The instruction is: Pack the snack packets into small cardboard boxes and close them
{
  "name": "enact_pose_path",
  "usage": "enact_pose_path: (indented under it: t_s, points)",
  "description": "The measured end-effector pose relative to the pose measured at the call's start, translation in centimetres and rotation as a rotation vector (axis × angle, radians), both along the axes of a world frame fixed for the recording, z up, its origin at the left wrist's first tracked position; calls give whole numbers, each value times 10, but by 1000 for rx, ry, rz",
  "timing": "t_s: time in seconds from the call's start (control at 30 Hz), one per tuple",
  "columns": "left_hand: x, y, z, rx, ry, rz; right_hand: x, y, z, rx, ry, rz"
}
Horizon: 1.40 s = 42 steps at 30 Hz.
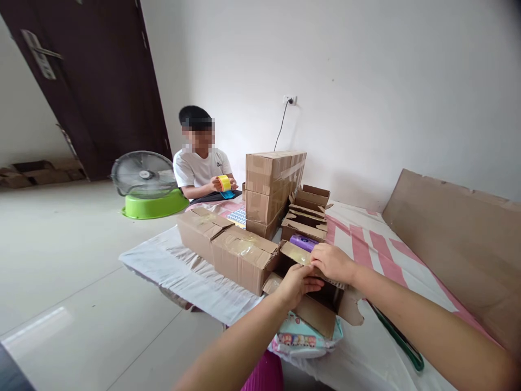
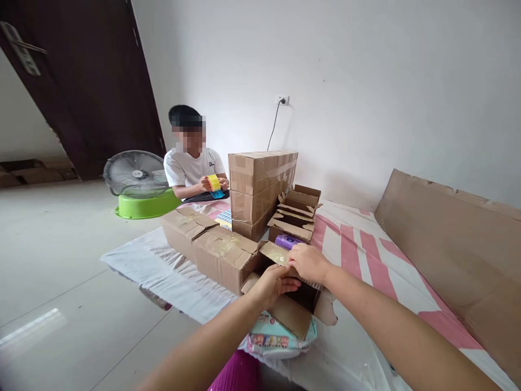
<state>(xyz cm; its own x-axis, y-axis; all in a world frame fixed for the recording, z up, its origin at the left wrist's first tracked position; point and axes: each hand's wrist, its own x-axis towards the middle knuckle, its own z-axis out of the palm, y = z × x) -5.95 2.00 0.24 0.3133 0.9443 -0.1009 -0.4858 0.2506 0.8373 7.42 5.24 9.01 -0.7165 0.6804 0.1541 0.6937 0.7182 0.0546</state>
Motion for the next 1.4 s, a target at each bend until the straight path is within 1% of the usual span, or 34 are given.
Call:
enact_pose_path:
  t_s: [0.13,0.23,0.5,0.87,1.1,1.3,1.4]
  points:
    - [3,3,-4,-3,54,91,2,3,-5,-2,2,8]
    - [7,7,-3,-16,105,133,-1,0,-6,5,-5,-9]
    - [8,10,10,-16,143,134,-7,-2,-5,25,38,-226]
    - [8,8,5,-14,121,162,-16,0,-7,1,109,-420]
    - [10,2,-3,-29,113,167,-10,21,-11,-68,208,-622]
    - [10,4,-2,-55,89,186,-6,39,-19,-150,269,-654]
    - [10,4,-1,-54,93,186,-1,49,-20,-160,319,-715]
